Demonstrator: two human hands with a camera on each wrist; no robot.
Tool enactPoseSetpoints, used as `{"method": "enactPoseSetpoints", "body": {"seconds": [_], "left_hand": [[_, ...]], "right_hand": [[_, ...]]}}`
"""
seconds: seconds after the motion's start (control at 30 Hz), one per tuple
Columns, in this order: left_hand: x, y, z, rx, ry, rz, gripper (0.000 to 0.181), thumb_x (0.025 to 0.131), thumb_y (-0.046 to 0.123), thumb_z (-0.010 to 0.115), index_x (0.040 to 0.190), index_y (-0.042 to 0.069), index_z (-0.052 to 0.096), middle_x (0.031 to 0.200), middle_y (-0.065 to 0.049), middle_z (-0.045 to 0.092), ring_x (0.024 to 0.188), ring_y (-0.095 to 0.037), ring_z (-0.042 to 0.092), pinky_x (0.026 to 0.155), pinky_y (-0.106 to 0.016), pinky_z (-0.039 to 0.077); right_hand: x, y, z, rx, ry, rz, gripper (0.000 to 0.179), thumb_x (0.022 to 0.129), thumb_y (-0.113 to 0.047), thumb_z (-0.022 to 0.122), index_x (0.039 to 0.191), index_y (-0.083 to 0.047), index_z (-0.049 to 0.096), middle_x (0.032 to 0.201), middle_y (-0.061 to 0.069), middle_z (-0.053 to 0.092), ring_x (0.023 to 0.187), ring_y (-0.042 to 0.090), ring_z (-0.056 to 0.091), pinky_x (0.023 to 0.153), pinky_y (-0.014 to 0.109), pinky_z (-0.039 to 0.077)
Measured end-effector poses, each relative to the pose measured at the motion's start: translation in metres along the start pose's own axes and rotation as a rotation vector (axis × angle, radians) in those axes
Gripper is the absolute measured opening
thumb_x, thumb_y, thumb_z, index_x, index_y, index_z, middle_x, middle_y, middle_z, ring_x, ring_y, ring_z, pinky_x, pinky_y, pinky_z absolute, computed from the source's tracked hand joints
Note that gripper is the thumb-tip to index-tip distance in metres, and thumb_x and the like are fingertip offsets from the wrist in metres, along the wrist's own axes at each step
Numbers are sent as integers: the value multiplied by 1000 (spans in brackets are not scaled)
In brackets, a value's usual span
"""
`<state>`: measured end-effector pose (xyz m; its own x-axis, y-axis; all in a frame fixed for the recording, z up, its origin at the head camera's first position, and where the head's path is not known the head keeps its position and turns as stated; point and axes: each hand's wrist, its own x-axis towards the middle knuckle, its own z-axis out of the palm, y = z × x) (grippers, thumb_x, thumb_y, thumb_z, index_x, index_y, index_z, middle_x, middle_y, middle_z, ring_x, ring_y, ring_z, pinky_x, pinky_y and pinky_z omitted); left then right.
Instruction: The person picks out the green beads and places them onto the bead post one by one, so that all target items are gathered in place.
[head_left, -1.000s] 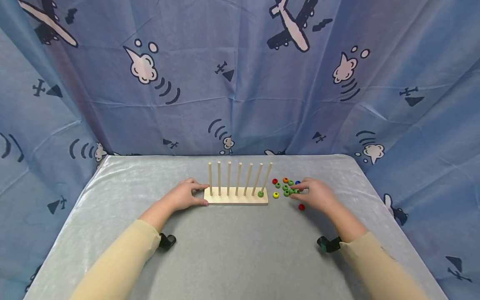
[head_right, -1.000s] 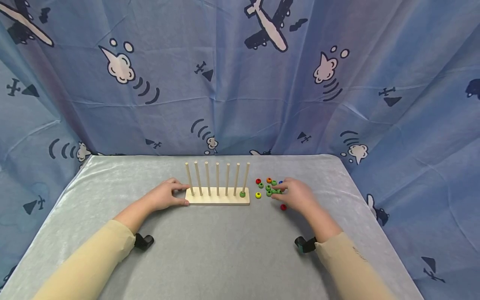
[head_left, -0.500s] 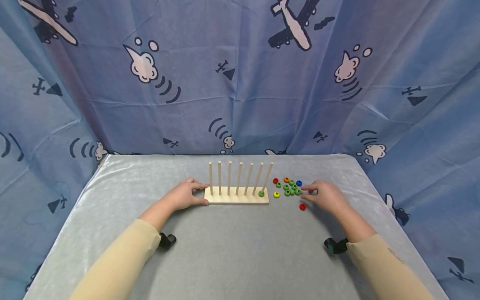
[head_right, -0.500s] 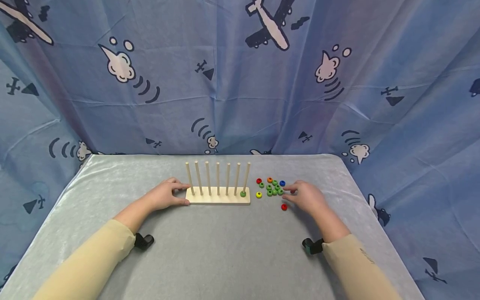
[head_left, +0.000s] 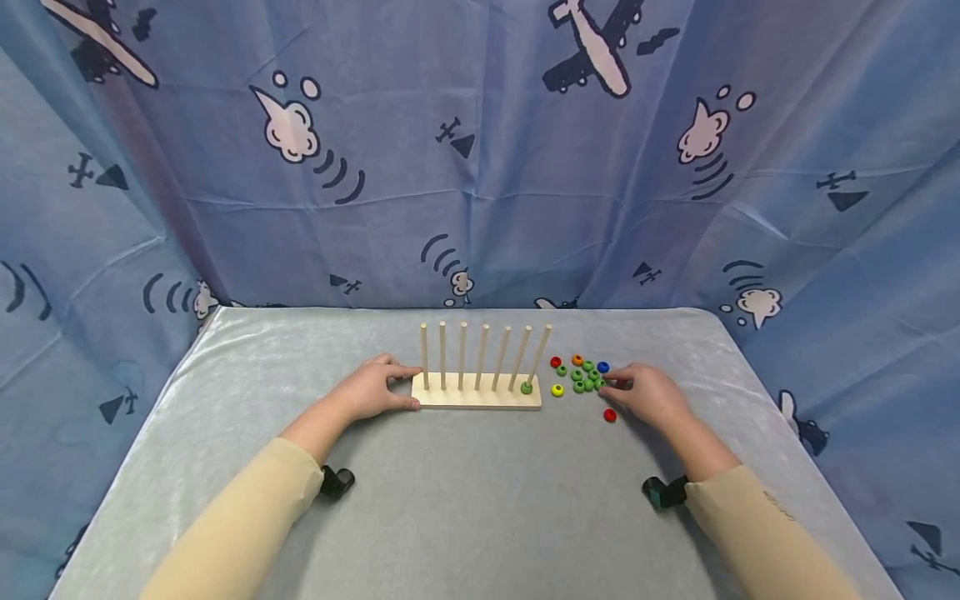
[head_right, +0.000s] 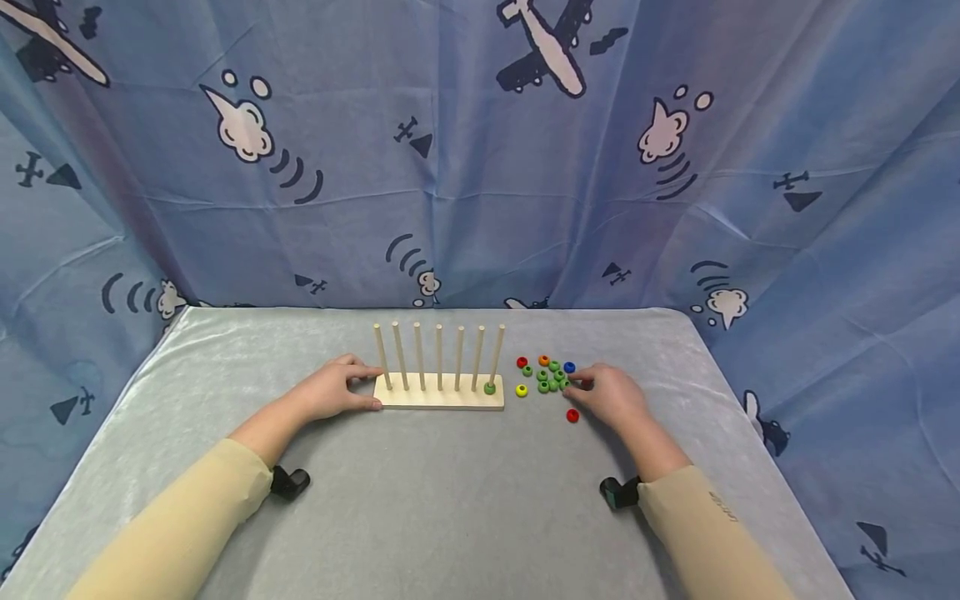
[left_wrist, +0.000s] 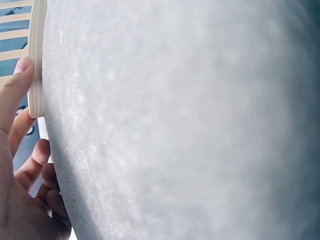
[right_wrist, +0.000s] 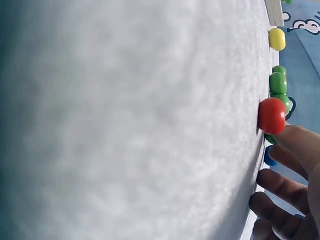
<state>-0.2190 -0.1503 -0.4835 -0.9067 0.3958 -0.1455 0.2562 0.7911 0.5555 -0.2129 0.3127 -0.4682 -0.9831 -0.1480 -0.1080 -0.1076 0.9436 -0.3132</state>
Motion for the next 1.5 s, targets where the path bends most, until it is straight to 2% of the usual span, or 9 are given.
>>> {"method": "enactPoseSetpoints", "body": {"seconds": [0.33,0.57,0.97,1.17,1.5], "left_hand": [[1,1,0,0,-1,-12,71,76,53,81,139,28,60,109,1,52,98,-20,48,84,-39,42],[2,0,0,3,-2,-5,72,76,54,81,139,28,60,109,0,52,99,-21,49,86,-40,42],[4,0,2,8,-3,-6,71,76,54,81,139,29,61,110,1,53,100,-20,49,87,-40,43],[2,2,1,-8,3,-3,70,76,52,82,138,28,61,109,0,52,99,-20,49,87,-41,43],[1,-3,3,-9,6,-8,72,75,55,81,138,28,61,111,-1,53,100,-21,50,87,-41,43]], "right_hand": [[1,3,1,3,-9,4,43,89,-35,74,122,-8,72,96,6,65,87,23,61,78,46,49],[-1,3,2,21,17,4,40,90,-32,74,120,-6,73,96,6,66,89,24,62,80,48,49],[-6,1,-8,43,33,14,40,91,-33,71,120,-5,72,94,7,65,85,24,59,75,46,48],[-9,-6,-14,49,75,-19,37,91,-32,71,118,-6,73,96,8,67,85,25,60,71,44,48],[-16,-31,-28,84,146,-82,34,91,-29,72,119,-10,74,97,6,67,81,20,57,64,35,44]]}}
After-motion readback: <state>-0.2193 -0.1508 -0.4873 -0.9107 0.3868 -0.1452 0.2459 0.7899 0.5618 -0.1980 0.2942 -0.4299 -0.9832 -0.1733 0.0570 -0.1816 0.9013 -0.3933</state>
